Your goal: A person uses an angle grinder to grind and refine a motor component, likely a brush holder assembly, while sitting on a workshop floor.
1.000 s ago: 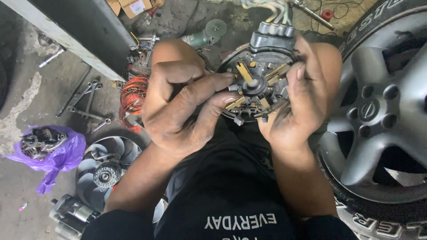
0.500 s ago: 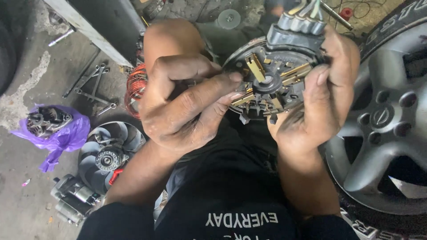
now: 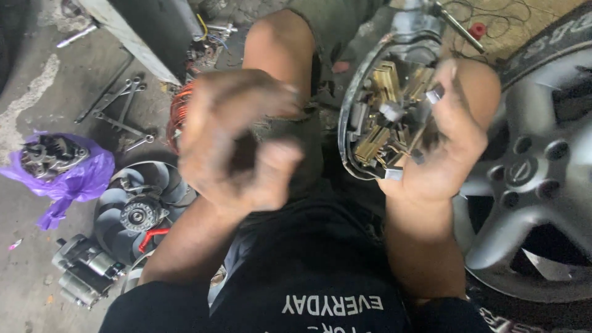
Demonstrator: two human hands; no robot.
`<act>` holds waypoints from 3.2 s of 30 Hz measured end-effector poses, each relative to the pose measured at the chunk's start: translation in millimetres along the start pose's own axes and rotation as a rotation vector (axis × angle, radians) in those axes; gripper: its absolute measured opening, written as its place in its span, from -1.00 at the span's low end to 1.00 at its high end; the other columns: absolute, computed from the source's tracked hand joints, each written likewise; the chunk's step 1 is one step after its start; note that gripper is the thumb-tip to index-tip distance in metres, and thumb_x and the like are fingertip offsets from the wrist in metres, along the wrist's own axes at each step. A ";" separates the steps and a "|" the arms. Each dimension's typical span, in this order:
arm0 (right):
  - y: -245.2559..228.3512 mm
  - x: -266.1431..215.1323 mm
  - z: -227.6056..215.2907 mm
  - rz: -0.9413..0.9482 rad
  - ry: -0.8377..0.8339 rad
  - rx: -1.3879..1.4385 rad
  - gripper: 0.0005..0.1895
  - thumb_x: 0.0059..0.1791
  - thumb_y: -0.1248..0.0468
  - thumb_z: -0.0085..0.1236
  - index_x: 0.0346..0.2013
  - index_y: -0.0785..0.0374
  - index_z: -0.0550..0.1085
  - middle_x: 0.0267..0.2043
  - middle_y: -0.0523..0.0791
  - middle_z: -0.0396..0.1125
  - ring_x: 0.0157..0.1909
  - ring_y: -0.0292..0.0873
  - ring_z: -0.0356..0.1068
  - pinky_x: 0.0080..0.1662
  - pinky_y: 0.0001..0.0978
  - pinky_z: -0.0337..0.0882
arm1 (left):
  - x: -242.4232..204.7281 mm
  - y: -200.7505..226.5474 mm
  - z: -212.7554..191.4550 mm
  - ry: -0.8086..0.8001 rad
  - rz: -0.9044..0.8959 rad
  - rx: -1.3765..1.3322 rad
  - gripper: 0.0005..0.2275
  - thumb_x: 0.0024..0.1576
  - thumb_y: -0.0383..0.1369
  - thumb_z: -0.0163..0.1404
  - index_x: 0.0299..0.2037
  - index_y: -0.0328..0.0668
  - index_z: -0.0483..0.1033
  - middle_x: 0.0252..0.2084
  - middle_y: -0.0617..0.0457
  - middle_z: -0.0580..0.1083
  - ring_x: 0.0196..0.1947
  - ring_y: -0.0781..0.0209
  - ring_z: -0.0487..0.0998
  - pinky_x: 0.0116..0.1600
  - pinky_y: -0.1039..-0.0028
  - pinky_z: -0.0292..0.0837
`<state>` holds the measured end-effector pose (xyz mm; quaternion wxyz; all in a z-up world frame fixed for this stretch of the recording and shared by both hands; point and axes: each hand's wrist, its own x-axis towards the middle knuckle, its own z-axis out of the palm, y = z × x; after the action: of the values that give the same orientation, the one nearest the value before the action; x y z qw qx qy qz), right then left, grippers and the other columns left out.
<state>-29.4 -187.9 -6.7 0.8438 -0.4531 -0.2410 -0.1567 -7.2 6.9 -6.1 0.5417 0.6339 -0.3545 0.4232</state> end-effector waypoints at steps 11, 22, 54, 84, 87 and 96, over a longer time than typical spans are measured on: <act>-10.7 -10.4 -12.1 0.155 0.109 0.176 -0.70 0.27 0.31 -0.11 0.21 0.39 0.49 0.12 -0.04 0.50 0.08 -0.19 0.51 0.24 -0.30 0.48 | -45.9 -85.5 41.5 -0.074 -0.302 0.214 -0.82 0.32 -0.46 -0.06 0.07 -0.38 0.41 -0.15 -0.12 0.37 -0.17 0.02 0.43 -0.01 0.30 0.39; -11.9 -6.8 -11.3 -0.009 0.268 -0.117 -0.60 0.24 0.26 -0.09 0.34 0.42 0.34 0.22 -0.03 0.39 0.22 -0.21 0.41 0.41 -0.33 0.37 | -83.0 -124.8 60.1 -0.254 -0.434 0.382 -0.85 0.27 -0.37 0.04 -0.01 -0.10 0.40 -0.46 -0.12 0.54 -0.53 -0.15 0.59 -0.42 0.12 0.40; 18.2 107.3 -113.7 0.042 0.272 -0.882 -0.56 0.28 0.29 -0.36 0.40 0.50 0.20 0.32 0.09 0.26 0.26 -0.12 0.28 0.42 -0.30 0.25 | 142.1 -159.6 124.9 -1.128 0.522 0.608 -0.77 0.05 -0.19 0.16 -0.07 0.31 0.58 -0.33 0.24 0.41 -0.49 0.47 0.40 -0.36 0.58 0.43; 88.1 259.5 -170.9 0.124 0.240 -0.969 -0.60 0.38 0.28 -0.39 0.49 0.34 0.19 0.47 0.08 0.22 0.41 -0.01 0.29 0.57 -0.17 0.33 | 164.5 -349.5 173.2 -0.768 -0.046 -0.283 -0.80 0.33 -0.83 0.22 0.07 -0.52 0.59 -0.11 -0.13 0.60 -0.35 0.22 0.55 -0.30 0.46 0.38; 94.3 262.4 -175.1 0.117 0.244 -1.003 -0.61 0.39 0.29 -0.39 0.50 0.33 0.20 0.48 0.08 0.21 0.43 0.01 0.28 0.60 -0.15 0.32 | 161.3 -357.6 175.7 -0.781 -0.118 -0.327 -0.75 0.28 -0.88 0.18 0.08 -0.54 0.56 -0.07 -0.17 0.59 -0.24 0.19 0.61 -0.23 0.50 0.46; 138.3 245.2 -227.2 0.155 0.270 -0.951 -0.64 0.28 0.36 -0.25 0.38 0.35 0.26 0.34 0.06 0.27 0.27 -0.06 0.32 0.39 -0.19 0.37 | 110.1 -384.0 187.6 -0.842 -0.037 0.071 -0.74 0.10 -0.52 0.19 0.00 -0.25 0.54 -0.11 -0.05 0.45 -0.31 0.06 0.50 -0.23 0.29 0.39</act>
<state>302.2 -315.4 -75.0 0.5768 -0.7798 0.0028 -0.2434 413.0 -115.1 -63.6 0.3348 0.7761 -0.5184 0.1295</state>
